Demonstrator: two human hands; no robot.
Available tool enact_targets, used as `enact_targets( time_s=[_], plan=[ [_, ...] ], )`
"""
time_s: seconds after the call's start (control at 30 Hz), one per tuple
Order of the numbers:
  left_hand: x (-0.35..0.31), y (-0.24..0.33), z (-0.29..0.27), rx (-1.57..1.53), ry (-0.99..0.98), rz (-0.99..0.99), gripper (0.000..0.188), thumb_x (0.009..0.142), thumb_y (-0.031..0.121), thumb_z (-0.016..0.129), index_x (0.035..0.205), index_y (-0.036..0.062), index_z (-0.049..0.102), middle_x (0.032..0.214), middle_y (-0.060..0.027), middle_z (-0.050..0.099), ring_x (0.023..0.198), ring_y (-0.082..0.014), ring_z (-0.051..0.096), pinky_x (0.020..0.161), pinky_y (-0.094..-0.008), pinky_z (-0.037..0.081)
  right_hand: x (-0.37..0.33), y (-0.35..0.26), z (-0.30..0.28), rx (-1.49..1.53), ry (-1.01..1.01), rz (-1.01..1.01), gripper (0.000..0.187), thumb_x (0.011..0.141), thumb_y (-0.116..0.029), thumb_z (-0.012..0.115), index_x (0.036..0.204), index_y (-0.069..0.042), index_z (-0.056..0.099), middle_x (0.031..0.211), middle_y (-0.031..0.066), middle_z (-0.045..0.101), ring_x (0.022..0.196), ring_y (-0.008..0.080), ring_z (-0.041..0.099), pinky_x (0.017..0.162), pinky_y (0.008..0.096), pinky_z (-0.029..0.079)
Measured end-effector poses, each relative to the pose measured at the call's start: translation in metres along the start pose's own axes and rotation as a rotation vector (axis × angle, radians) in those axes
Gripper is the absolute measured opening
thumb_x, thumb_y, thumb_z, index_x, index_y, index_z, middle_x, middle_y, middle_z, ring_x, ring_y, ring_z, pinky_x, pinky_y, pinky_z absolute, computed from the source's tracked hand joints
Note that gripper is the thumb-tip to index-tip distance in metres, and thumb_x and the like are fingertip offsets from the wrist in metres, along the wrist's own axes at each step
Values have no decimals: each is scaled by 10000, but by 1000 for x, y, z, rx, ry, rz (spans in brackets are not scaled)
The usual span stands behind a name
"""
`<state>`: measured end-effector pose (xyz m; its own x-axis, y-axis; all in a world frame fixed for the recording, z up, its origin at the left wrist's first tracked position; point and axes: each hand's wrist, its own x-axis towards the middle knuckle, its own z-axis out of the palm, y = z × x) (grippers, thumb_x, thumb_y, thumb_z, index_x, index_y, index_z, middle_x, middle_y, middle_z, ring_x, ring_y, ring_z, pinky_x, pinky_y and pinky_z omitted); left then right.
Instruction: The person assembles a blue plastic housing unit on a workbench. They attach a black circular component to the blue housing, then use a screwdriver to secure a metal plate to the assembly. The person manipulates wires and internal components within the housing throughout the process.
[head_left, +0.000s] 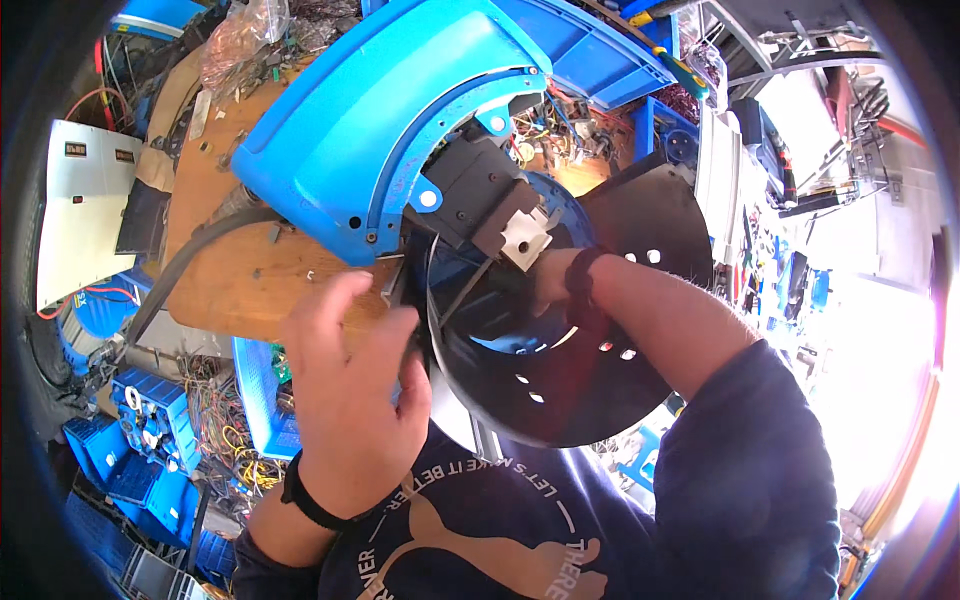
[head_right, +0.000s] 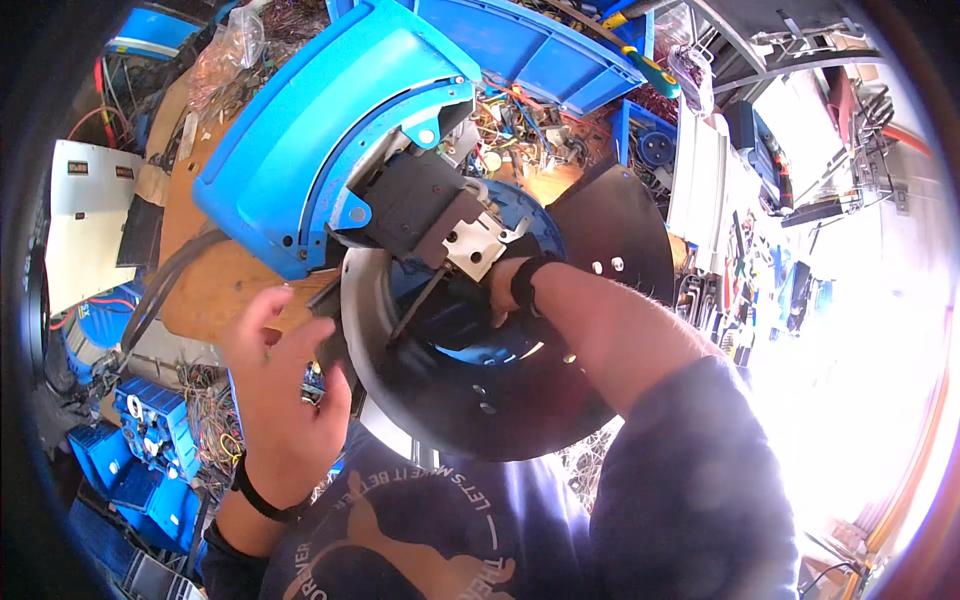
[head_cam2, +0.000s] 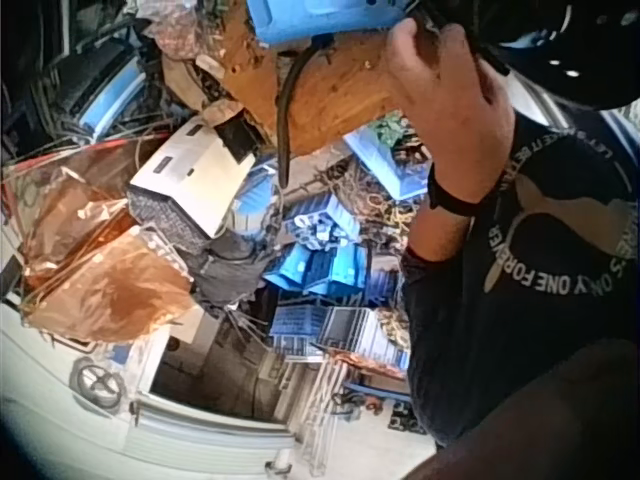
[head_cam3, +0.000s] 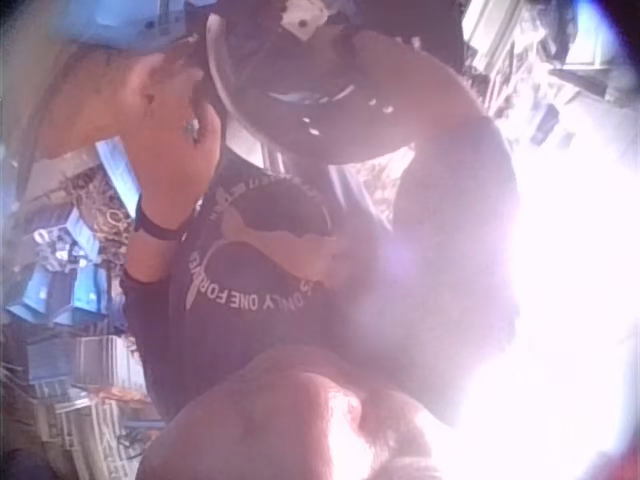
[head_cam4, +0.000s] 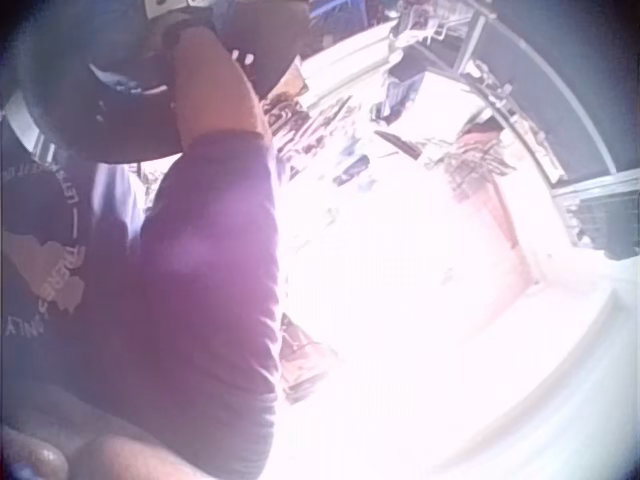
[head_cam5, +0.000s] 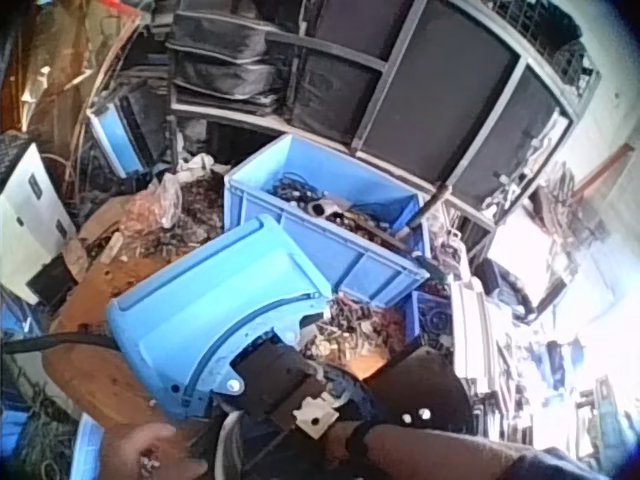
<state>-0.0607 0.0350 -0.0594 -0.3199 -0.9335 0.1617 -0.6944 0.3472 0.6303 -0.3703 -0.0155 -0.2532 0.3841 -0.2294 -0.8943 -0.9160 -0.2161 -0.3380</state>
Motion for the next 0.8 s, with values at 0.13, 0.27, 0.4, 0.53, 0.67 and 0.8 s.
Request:
enact_targets(
  time_s=[0.13,0.27,0.4,0.53,0.67,0.8],
  plan=[
    [1,-3,1,117,-58,77,290,703,100,677,965,-5,609,1246,-241,462,1112,-436,448,925,-497,389,-37,-47,-36,68,-113,203,440,709,-366,724,1012,-48,701,991,135,693,916,273,650,804,395,501],
    [8,9,0,90,-54,80,254,714,152,689,884,-24,622,1283,-267,452,1133,-456,438,933,-523,378,-43,-52,-39,-6,-116,127,440,743,-388,708,1023,-49,698,1007,132,690,908,278,651,796,394,499],
    [10,10,7,105,-73,33,220,716,94,658,877,-44,601,1330,-278,423,1177,-458,415,976,-519,341,-41,-50,-29,127,-20,181,476,720,-402,741,1043,-55,696,1054,130,683,939,273,655,826,390,500],
    [8,13,11,124,-60,49,190,695,85,653,823,-47,605,1322,-275,427,1161,-466,417,962,-525,355,-49,-52,-34,157,-48,182,432,725,-245,726,1091,-25,656,855,149,693,775,272,665,689,387,511],
    [9,16,13,111,-88,53,161,701,45,624,812,-66,591,1336,-271,418,1166,-465,412,966,-527,348,1,-1,-2,-239,70,-187,410,738,-259,713,1078,-35,663,851,148,687,772,290,660,698,399,514],
    [4,15,15,94,-64,37,151,708,28,609,813,-78,587,1351,-263,413,1193,-470,399,986,-528,341,-46,-57,-34,-91,103,152,412,734,-301,715,1046,-35,675,925,149,689,854,272,669,742,383,523]
  ],
)
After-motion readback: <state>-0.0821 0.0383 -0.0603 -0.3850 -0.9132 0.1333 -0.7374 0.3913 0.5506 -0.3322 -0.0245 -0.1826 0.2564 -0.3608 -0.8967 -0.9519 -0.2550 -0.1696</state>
